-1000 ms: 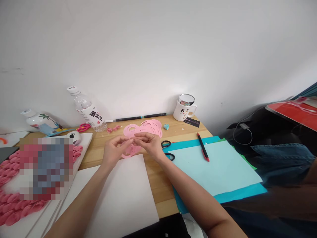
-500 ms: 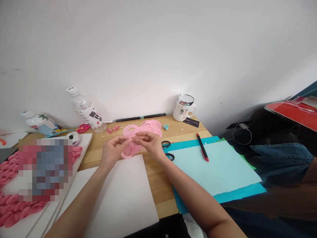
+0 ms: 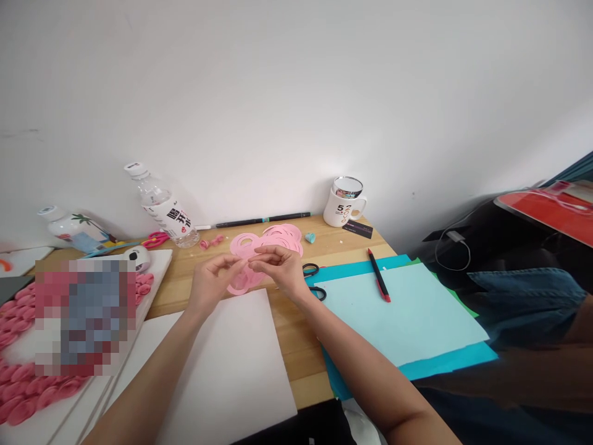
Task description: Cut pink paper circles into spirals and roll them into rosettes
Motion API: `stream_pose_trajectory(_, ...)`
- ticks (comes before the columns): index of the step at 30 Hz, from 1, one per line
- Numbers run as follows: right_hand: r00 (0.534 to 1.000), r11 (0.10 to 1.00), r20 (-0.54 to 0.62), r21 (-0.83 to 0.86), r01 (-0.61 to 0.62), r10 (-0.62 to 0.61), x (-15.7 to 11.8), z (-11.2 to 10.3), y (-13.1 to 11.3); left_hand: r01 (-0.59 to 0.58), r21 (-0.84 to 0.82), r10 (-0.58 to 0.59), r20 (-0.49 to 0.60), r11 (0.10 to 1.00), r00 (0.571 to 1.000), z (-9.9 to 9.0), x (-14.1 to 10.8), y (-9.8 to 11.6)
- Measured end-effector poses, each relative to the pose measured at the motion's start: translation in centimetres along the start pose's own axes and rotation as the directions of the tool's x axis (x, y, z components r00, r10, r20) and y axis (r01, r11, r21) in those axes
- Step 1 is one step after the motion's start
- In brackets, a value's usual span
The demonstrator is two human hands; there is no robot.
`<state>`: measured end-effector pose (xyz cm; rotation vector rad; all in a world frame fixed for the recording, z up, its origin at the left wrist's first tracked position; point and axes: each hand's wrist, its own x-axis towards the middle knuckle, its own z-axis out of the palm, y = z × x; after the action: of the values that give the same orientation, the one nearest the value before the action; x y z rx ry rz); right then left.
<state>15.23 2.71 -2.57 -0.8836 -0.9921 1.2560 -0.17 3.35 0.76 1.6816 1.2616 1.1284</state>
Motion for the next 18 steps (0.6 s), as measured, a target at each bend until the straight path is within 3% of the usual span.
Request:
stream_pose_trajectory(11,0.997,0.992,0.016,-0.098,0.077,-0.076,0.07,0.02,-0.01,-0.046,0.02,0.044,0.081,0.999,0.996,-0.14,0.0,-0.07)
stream_pose_trajectory(18,0.991,0.999,0.136,0.049,0.002,-0.009,-0.02,0.14,-0.4,-0.033,0.009,0.032,0.058,0.999,0.998,-0.11,-0.09,0.04)
